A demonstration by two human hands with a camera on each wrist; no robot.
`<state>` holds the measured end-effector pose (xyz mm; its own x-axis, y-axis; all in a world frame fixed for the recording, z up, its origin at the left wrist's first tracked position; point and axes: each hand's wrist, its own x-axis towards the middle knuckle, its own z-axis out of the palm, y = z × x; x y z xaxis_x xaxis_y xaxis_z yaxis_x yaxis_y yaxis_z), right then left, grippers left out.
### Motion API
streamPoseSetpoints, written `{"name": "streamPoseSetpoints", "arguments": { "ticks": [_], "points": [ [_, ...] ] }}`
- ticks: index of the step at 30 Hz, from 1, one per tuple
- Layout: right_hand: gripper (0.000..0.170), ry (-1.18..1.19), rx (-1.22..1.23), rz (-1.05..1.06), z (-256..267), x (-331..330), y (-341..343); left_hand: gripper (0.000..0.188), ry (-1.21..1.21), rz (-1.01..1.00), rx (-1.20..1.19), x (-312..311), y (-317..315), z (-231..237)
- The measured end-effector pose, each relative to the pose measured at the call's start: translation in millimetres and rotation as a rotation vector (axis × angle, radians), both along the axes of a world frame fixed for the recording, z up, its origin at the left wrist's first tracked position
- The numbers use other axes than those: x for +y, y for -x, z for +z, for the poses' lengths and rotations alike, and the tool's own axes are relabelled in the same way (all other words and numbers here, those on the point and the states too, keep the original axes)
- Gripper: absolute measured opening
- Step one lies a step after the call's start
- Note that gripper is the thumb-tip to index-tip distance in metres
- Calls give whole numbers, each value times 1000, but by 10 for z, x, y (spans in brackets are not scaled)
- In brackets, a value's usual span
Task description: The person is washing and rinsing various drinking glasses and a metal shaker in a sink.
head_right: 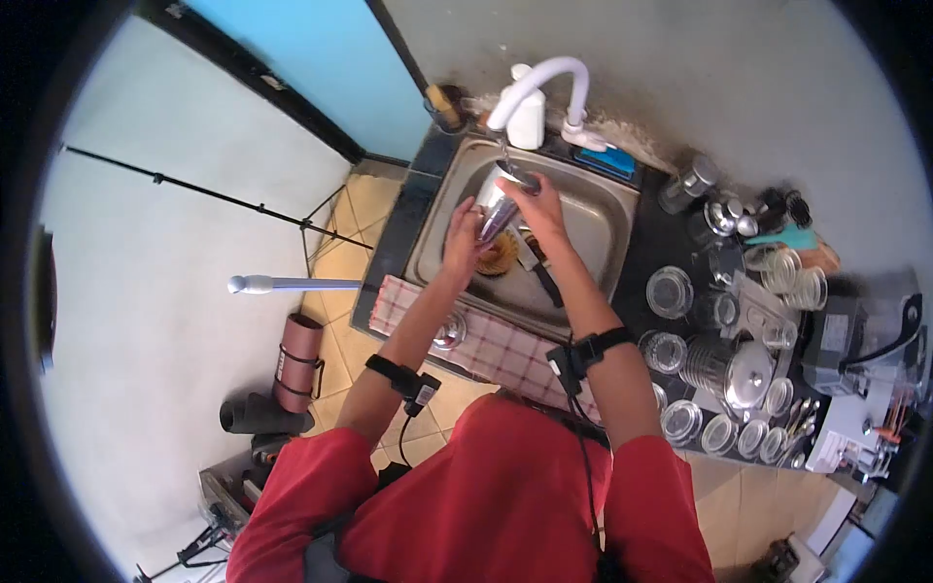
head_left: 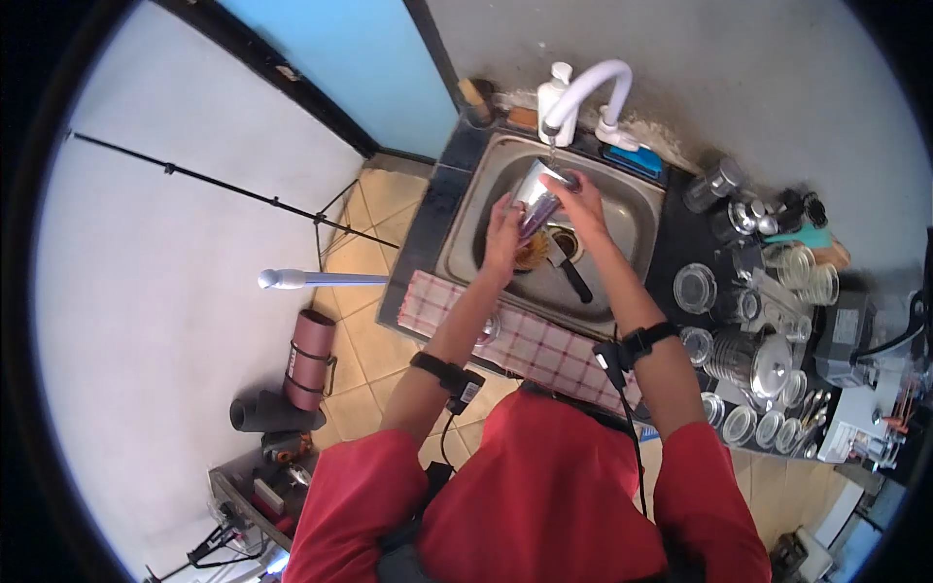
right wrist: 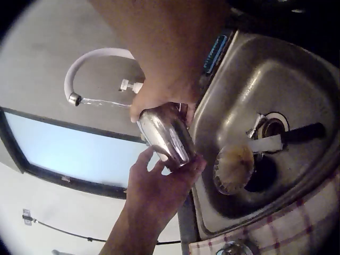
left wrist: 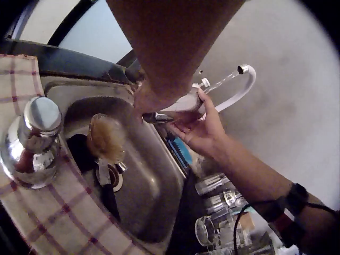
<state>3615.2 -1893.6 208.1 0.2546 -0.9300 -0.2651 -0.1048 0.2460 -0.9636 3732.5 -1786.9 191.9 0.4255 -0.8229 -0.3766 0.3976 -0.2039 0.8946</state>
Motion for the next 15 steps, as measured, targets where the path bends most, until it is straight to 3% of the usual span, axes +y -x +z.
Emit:
{"name": "streamPoseSetpoints", "arguments": {
  "ticks": [2, 4, 6, 15],
  "points": [
    [78, -126, -85, 3, -160, 4, -6, 59, -37, -49, -15, 62, -82, -43],
    [70, -283, -141, -11, -341, 42, 20, 61, -97, -91, -5, 105, -124, -136],
    [66, -373, -170, 36, -487, 72, 19, 65, -151, -141, -174, 146, -139, -163],
    [78, -514, -174, 90, -793, 95, 195, 73, -144, -353, -353, 83, -257, -339]
  ]
}}
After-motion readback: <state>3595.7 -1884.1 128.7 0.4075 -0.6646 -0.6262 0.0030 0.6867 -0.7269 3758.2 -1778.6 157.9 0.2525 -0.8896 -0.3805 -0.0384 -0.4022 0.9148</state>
